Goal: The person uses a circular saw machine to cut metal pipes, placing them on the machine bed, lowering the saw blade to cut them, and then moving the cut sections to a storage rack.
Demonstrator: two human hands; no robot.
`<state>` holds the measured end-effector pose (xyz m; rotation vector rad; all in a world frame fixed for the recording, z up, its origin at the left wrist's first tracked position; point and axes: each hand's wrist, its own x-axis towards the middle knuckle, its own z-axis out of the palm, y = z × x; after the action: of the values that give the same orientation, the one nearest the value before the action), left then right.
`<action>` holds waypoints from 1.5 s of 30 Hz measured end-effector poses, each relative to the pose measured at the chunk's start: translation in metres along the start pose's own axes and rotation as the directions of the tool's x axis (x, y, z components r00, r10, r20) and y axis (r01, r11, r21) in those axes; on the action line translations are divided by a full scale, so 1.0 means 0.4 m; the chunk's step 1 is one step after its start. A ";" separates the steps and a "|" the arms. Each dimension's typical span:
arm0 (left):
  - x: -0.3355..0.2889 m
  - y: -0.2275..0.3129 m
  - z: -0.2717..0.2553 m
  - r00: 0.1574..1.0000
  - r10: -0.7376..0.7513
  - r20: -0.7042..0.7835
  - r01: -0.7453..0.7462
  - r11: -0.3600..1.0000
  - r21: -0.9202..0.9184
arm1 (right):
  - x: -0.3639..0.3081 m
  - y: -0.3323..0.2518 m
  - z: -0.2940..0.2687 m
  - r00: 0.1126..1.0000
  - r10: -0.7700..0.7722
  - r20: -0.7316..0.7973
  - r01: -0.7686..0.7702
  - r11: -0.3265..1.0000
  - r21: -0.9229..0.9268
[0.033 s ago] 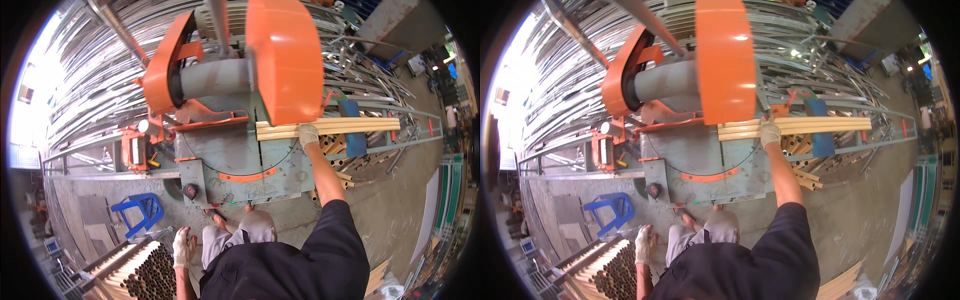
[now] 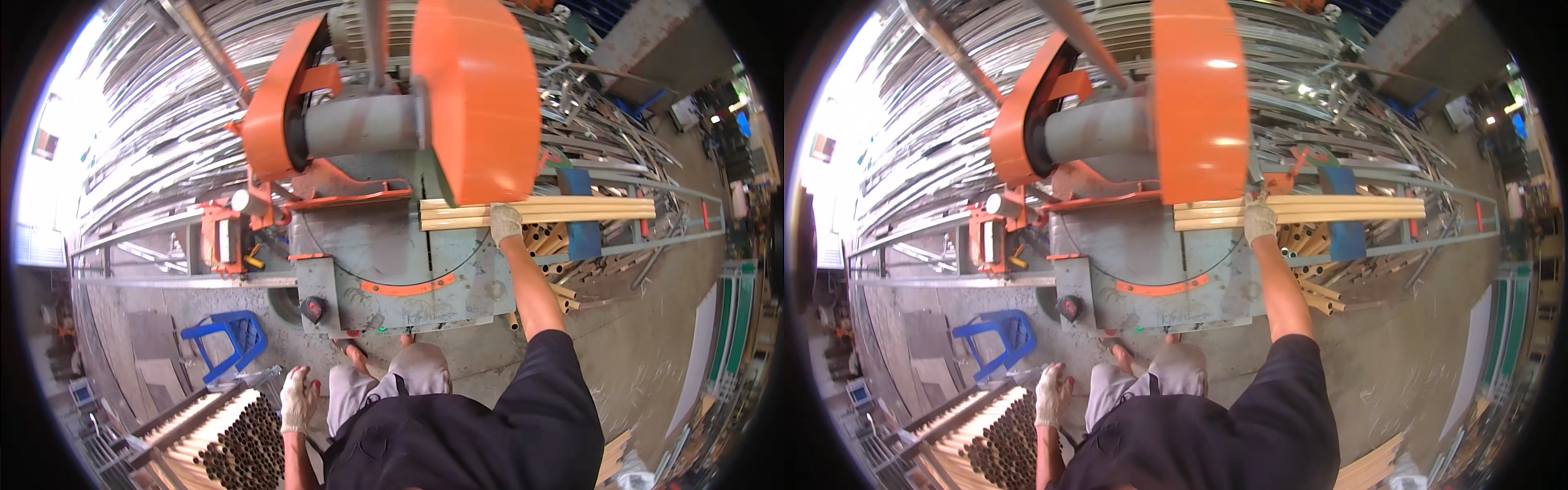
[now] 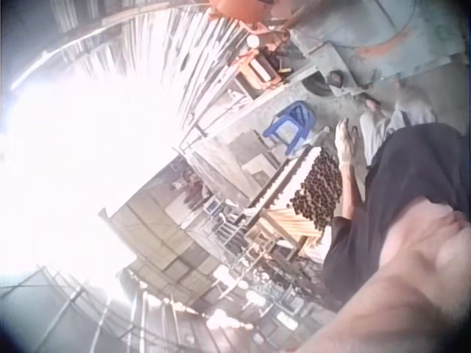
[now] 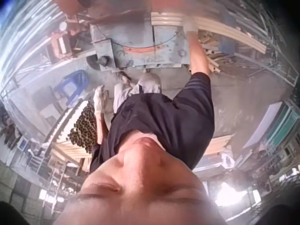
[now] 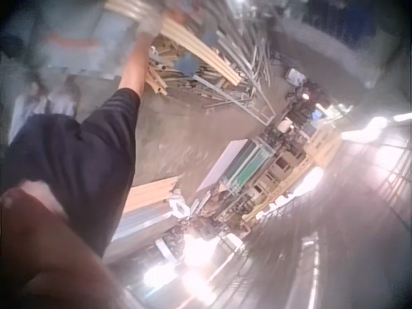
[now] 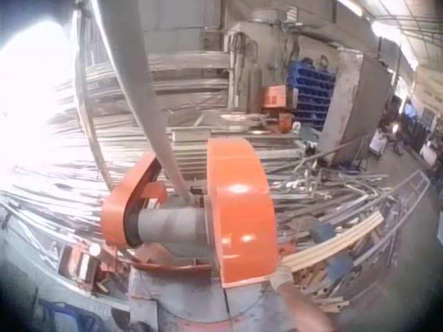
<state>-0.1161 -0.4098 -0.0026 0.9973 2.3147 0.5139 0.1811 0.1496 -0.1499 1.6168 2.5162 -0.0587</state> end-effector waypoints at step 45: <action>1.022 -0.130 0.176 0.895 -0.364 0.256 -0.069 -0.682 -0.729 | -0.144 -1.146 -0.125 0.938 -0.345 0.041 0.324 0.910 0.258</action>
<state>-0.3309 -0.1282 -0.2250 -0.7712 0.6734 2.1448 -0.2167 -0.0883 -0.1142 1.1986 2.7772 -0.4889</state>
